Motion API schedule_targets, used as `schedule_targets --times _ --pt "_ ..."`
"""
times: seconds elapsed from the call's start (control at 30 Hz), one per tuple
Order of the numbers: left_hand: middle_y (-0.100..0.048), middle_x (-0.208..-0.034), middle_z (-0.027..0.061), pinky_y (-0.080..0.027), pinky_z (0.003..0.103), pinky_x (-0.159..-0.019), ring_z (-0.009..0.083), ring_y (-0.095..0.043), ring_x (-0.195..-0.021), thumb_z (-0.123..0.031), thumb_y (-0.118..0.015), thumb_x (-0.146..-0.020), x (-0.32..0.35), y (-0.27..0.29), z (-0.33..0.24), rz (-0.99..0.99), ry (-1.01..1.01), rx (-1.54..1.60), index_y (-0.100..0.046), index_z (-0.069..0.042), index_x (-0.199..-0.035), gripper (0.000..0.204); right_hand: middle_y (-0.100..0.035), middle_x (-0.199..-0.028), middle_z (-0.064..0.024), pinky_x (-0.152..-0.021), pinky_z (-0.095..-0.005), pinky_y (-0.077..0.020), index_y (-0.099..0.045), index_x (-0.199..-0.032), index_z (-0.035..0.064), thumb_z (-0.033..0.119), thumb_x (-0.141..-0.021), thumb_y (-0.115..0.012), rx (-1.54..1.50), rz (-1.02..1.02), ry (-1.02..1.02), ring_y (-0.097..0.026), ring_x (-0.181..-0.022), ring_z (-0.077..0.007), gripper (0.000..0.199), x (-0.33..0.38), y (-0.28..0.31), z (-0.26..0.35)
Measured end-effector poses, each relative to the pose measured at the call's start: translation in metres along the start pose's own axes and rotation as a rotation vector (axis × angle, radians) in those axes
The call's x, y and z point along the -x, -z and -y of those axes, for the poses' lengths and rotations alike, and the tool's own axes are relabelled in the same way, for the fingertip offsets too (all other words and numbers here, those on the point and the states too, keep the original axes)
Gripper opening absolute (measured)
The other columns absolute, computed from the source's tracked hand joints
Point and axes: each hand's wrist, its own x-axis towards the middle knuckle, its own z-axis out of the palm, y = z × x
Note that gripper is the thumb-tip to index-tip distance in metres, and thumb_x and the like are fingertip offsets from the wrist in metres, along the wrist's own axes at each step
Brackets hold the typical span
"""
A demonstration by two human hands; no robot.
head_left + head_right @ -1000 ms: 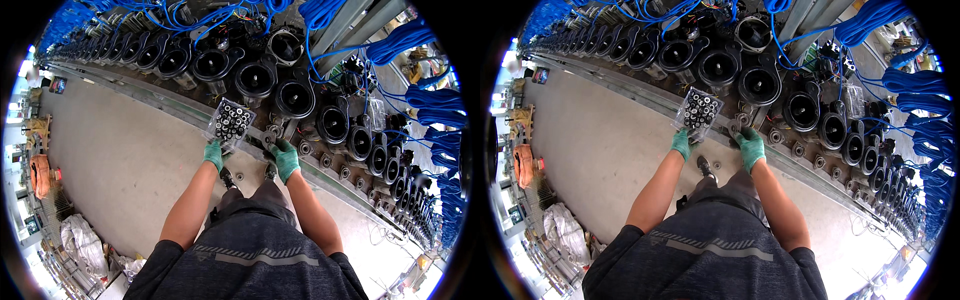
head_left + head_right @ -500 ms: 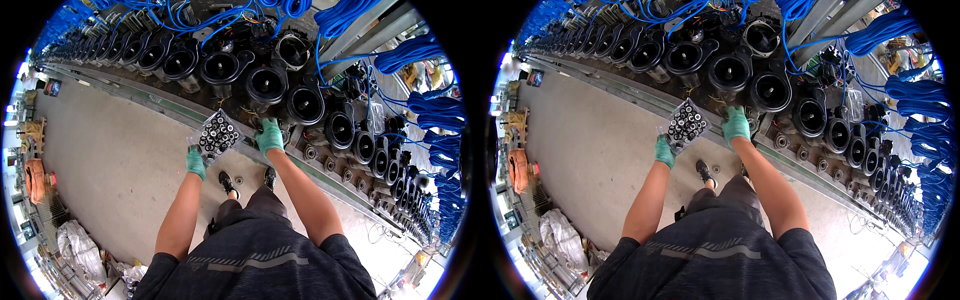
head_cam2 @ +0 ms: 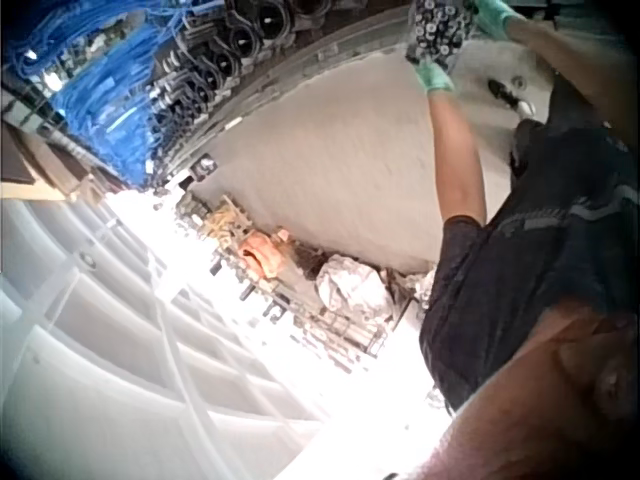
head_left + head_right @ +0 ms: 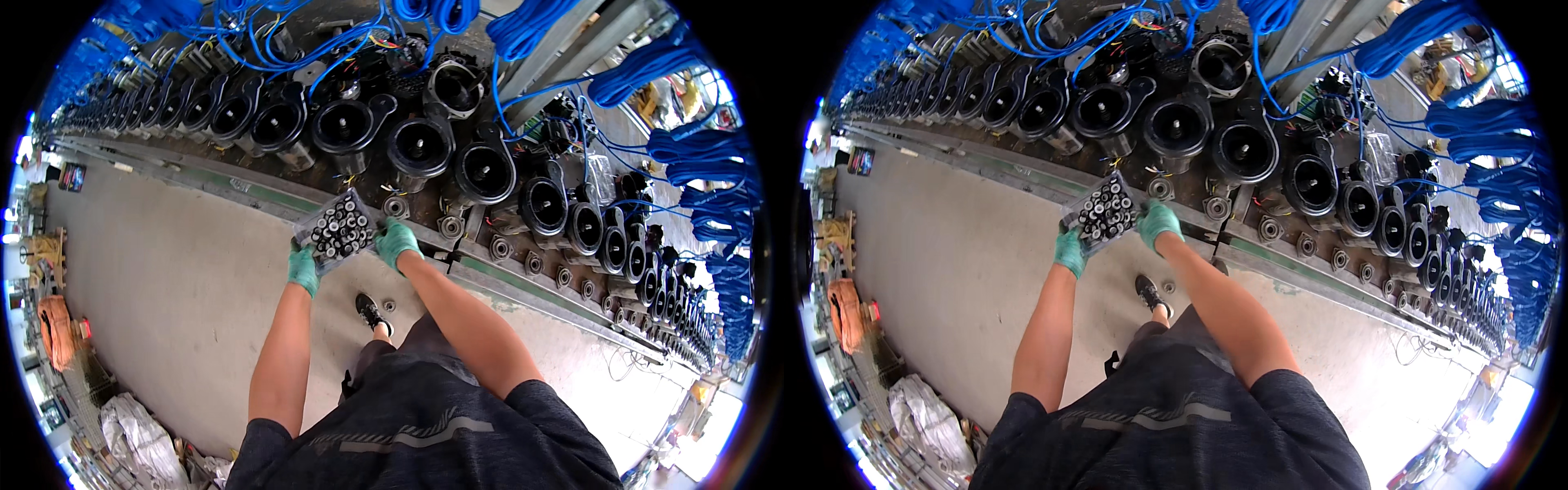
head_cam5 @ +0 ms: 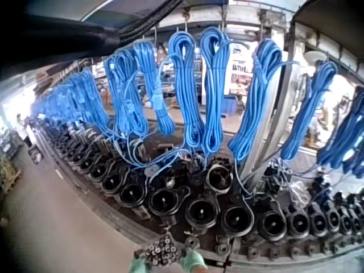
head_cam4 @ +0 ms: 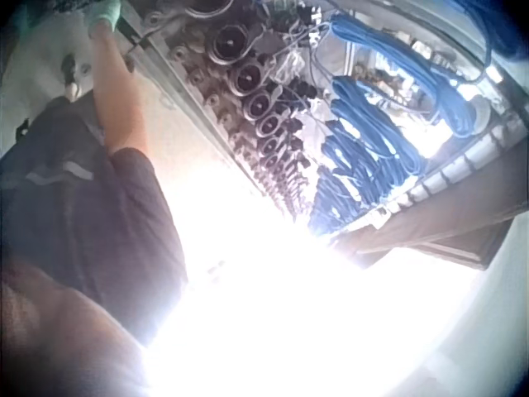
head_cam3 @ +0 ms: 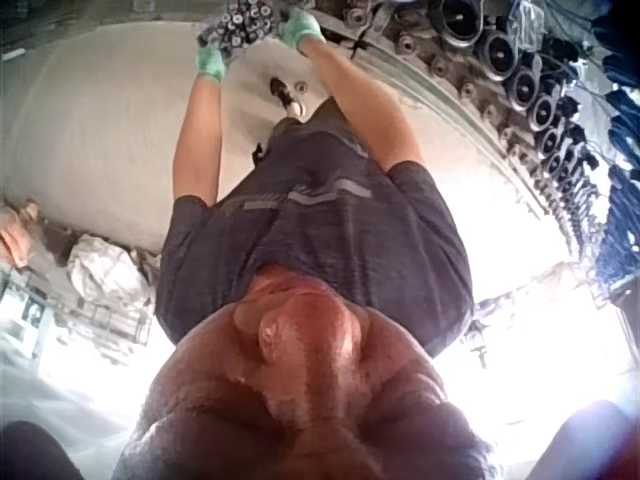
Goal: The person repeatedly picks up small metal rings from a blue bin on the floor and places them onto a row of black cylindrical components arranged on a workbench. The person handles the parts by hand, moving between the bin and the bench to continue the assembly process.
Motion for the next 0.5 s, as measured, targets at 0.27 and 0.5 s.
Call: schedule_targets --times 0.27,0.5 --pt "-0.056 -0.138 0.0119 -0.056 0.044 -0.096 0.0263 -0.062 -0.118 0.002 -0.048 -0.094 0.081 -0.023 -0.041 0.151 -0.132 -0.023 -0.039 -0.015 -0.146 0.056 -0.065 -0.110 -0.0233 -0.087 -0.0464 -0.0498 -0.061 -0.111 0.0015 0.013 -0.085 -0.069 -0.127 0.065 0.184 -0.062 -0.102 -0.0417 0.030 0.072 0.076 0.044" --pt "-0.063 -0.128 0.0103 -0.048 0.034 -0.097 0.0216 -0.062 -0.111 -0.005 -0.053 -0.092 0.121 -0.171 -0.082 0.467 -0.411 -0.410 -0.051 -0.001 -0.138 0.046 -0.062 -0.084 -0.0066 -0.060 -0.0293 -0.0507 -0.057 -0.114 0.0006 0.000 -0.094 -0.059 -0.599 -0.215 0.121 -0.060 -0.067 -0.0138 0.020 0.134 0.211 0.026"
